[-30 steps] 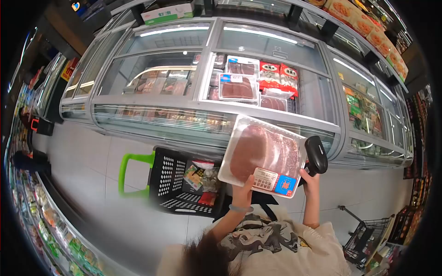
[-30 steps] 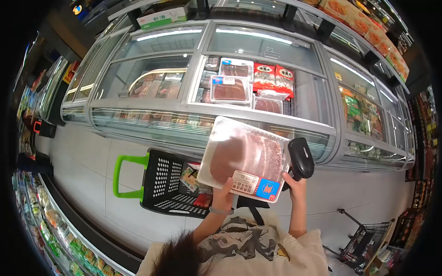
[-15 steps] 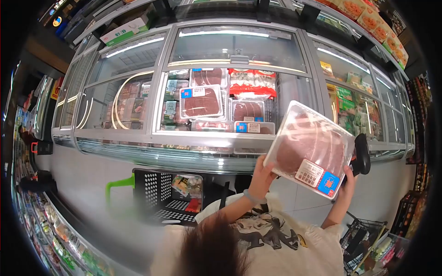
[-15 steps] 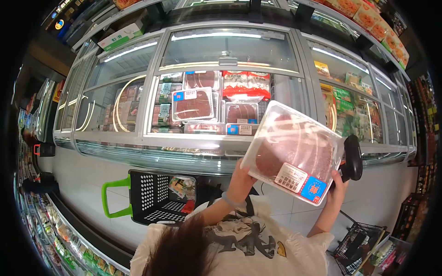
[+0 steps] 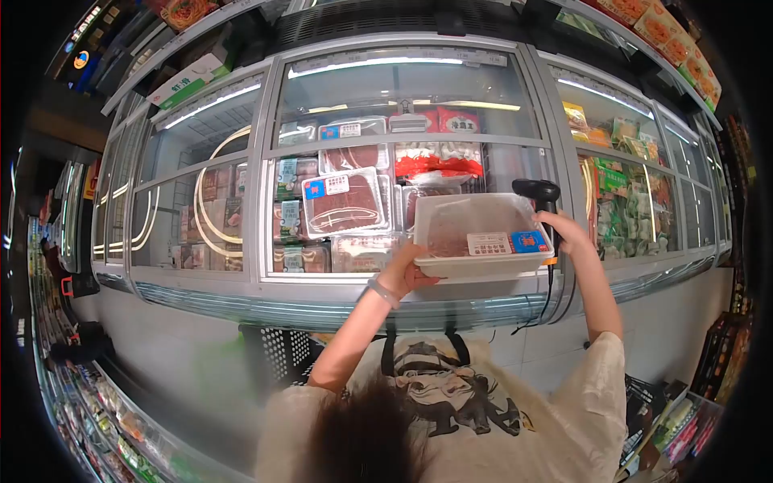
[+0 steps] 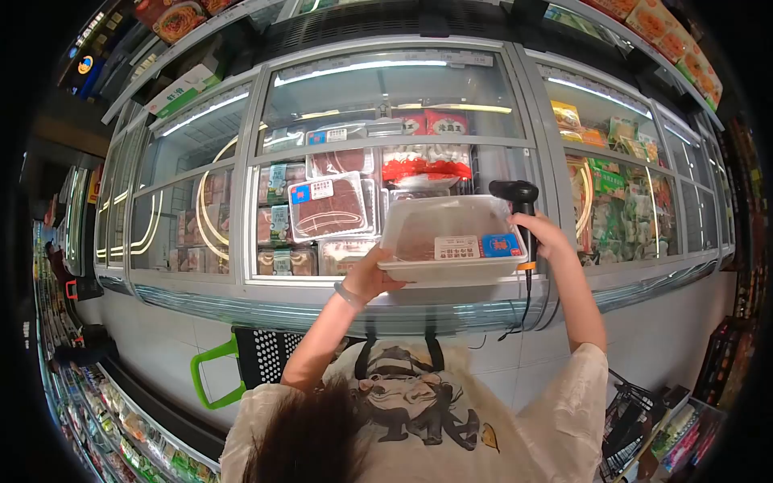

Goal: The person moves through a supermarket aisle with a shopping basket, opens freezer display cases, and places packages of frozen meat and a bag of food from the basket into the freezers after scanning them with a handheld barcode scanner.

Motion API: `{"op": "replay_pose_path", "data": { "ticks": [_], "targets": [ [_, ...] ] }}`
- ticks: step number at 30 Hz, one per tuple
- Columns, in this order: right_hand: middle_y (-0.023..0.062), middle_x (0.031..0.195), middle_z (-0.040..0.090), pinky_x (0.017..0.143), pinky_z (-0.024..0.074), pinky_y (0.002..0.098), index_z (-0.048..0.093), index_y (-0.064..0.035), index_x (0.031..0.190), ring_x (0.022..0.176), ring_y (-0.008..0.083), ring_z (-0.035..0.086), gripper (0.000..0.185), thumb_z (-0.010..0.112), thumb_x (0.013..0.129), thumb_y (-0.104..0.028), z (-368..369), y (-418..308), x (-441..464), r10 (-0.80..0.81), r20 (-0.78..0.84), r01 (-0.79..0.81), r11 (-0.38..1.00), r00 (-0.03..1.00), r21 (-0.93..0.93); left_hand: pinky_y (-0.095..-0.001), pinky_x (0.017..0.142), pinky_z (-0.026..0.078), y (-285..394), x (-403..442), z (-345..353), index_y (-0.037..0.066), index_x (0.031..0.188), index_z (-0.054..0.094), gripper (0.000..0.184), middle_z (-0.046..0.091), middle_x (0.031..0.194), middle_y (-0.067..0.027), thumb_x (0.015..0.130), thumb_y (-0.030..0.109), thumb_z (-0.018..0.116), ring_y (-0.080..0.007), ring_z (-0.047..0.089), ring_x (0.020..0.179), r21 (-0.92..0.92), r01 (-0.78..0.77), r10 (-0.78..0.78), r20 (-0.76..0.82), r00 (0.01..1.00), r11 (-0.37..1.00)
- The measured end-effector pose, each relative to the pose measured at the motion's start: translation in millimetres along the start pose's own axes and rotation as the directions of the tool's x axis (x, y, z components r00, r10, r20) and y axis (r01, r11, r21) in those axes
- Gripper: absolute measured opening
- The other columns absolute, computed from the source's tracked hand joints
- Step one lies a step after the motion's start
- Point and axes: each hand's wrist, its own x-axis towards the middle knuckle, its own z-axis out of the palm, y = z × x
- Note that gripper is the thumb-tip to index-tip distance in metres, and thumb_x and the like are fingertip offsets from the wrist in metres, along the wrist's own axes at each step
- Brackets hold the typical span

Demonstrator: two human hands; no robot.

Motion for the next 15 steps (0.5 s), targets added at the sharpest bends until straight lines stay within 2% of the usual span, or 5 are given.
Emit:
{"op": "replay_pose_path", "data": {
  "ticks": [5, 6, 11, 12, 15],
  "targets": [
    [0.0093, 0.079, 0.053, 0.056, 0.0478, 0.0259, 0.049, -0.0032, 0.095, 0.065, 0.0147, 0.055, 0.033, 0.061, 0.066, -0.012, 37, -21, 91, 0.131, 0.193, -0.111, 0.988, 0.972, -0.110, -0.0286, 0.059, 0.052, 24, 50, -57, 0.014, 0.124, 0.023, 0.054, 0.051, 0.106, -0.0090, 0.077, 0.021, 0.047, -0.0207, 0.059, 0.081, 0.008, 0.008, -0.006, -0.211, 0.978, 1.000],
    [0.0090, 0.078, 0.053, 0.057, 0.0478, 0.0260, 0.050, -0.0032, 0.094, 0.065, 0.0148, 0.055, 0.032, 0.061, 0.065, -0.012, 42, -22, 108, 0.172, 0.193, -0.150, 0.981, 0.966, -0.123, -0.0345, 0.062, 0.051, 19, 67, -77, 0.015, 0.126, 0.010, 0.071, 0.049, 0.102, -0.0129, 0.072, 0.019, 0.056, -0.0245, 0.058, 0.077, -0.083, 0.023, -0.041, -0.220, 0.975, 0.996],
    [0.0071, 0.075, 0.054, 0.054, 0.0465, 0.0270, 0.052, -0.0025, 0.091, 0.062, 0.0138, 0.053, 0.030, 0.060, 0.062, -0.006, 59, -1, 182, 0.418, 0.204, -0.396, 0.907, 0.885, -0.141, -0.0359, 0.063, 0.050, 19, 128, -112, 0.013, 0.129, 0.001, 0.079, 0.045, 0.108, -0.0171, 0.072, 0.022, 0.056, -0.0295, 0.057, 0.079, -0.060, 0.228, -0.235, -0.332, 0.913, 0.972],
    [0.0062, 0.075, 0.054, 0.054, 0.0459, 0.0255, 0.054, -0.0025, 0.087, 0.062, 0.0141, 0.053, 0.027, 0.060, 0.061, -0.007, 56, 16, 199, 0.392, 0.104, -0.375, 0.915, 0.914, -0.148, -0.0361, 0.064, 0.050, 14, 146, -124, 0.013, 0.129, 0.001, 0.079, 0.044, 0.109, -0.0178, 0.072, 0.023, 0.055, -0.0305, 0.057, 0.080, -0.071, 0.261, -0.270, -0.324, 0.907, 0.963],
    [0.0046, 0.075, 0.055, 0.059, 0.0440, 0.0228, 0.057, -0.0024, 0.080, 0.065, 0.0122, 0.052, 0.020, 0.059, 0.062, -0.010, 41, 44, 244, 0.324, 0.382, -0.270, 0.944, 0.866, -0.189, -0.0392, 0.065, 0.050, 4, 192, -141, 0.012, 0.122, 0.015, 0.065, 0.041, 0.110, -0.0171, 0.071, 0.024, 0.054, -0.0329, 0.055, 0.085, -0.116, 0.305, -0.326, -0.350, 0.878, 0.945]
  ]
}}
